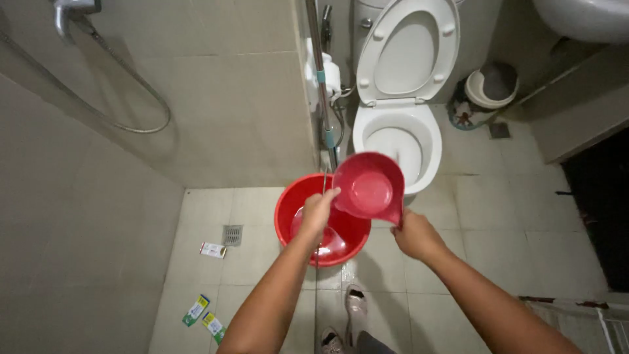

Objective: The person uses a handheld bidet sprayer to rinse the toilet bowl and then pours water from a red bucket into the bowl using a red scoop. Finally, they apply a cleaning liquid from a white bottle into the toilet bowl.

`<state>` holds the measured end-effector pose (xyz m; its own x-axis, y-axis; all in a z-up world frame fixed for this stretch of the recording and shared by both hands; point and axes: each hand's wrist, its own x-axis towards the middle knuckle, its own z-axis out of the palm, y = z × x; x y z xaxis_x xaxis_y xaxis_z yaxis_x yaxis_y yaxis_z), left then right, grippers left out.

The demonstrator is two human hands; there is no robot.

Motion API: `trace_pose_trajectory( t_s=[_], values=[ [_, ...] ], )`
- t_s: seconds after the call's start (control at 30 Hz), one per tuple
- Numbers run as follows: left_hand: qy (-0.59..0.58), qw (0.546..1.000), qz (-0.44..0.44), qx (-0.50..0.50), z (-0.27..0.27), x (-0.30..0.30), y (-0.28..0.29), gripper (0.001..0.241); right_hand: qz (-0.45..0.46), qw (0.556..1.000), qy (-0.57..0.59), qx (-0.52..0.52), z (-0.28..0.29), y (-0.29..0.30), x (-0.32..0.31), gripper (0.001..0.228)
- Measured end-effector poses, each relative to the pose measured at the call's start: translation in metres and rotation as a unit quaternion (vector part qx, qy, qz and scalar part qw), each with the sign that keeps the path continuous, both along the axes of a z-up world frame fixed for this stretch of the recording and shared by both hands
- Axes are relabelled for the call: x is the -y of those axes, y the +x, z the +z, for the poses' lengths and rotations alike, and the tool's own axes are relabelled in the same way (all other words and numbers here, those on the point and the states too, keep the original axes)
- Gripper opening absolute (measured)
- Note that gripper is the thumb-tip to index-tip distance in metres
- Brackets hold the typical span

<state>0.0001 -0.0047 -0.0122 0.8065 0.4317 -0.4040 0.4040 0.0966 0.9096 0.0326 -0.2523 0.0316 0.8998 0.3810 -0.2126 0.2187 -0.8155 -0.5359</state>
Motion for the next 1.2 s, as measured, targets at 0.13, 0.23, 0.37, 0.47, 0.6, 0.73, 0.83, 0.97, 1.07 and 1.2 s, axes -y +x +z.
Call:
trace_pose_trajectory(
  t_s=[0.13, 0.23, 0.37, 0.47, 0.6, 0.73, 0.83, 0.97, 1.07, 1.2],
  values=[
    [-0.041, 0.999, 0.019, -0.027, -0.018, 0.022, -0.008, 0.041, -0.024, 0.996, -0.066, -0.052, -0.035, -0.010, 0.024, 0.032],
    [-0.023, 0.999, 0.009, -0.042, -0.043, 0.033, -0.008, 0.040, -0.040, 0.991, -0.070, -0.110, -0.034, -0.014, 0.031, 0.030],
    [-0.045, 0.997, 0.012, -0.065, -0.087, 0.058, -0.005, 0.035, -0.001, 0.996, -0.036, -0.076, -0.097, -0.001, 0.062, 0.031],
    [0.018, 0.998, 0.005, -0.053, -0.138, 0.082, -0.004, 0.041, -0.038, 0.982, -0.075, -0.172, -0.063, -0.005, 0.067, 0.032],
    [-0.050, 0.998, 0.012, 0.036, -0.229, 0.106, 0.006, 0.041, -0.028, 0.980, -0.119, -0.160, -0.111, 0.012, 0.100, 0.040],
    [-0.161, 0.981, 0.097, -0.051, -0.238, 0.140, 0.018, 0.040, -0.083, 0.955, -0.145, -0.245, -0.127, 0.019, 0.127, 0.043],
    [-0.158, 0.973, 0.134, -0.097, -0.275, 0.161, 0.024, 0.040, -0.083, 0.955, -0.147, -0.244, -0.167, 0.026, 0.152, 0.046],
    [-0.123, 0.979, 0.139, -0.088, -0.386, 0.180, 0.042, 0.054, -0.060, 0.951, -0.147, -0.266, -0.220, 0.036, 0.178, 0.049],
    [-0.187, 0.969, 0.161, -0.009, -0.383, 0.202, 0.052, 0.038, -0.089, 0.936, -0.163, -0.298, -0.283, 0.048, 0.198, 0.050],
    [-0.131, 0.976, 0.156, -0.071, -0.391, 0.214, 0.065, 0.039, -0.054, 0.949, -0.163, -0.266, -0.297, 0.051, 0.209, 0.052]
  ],
)
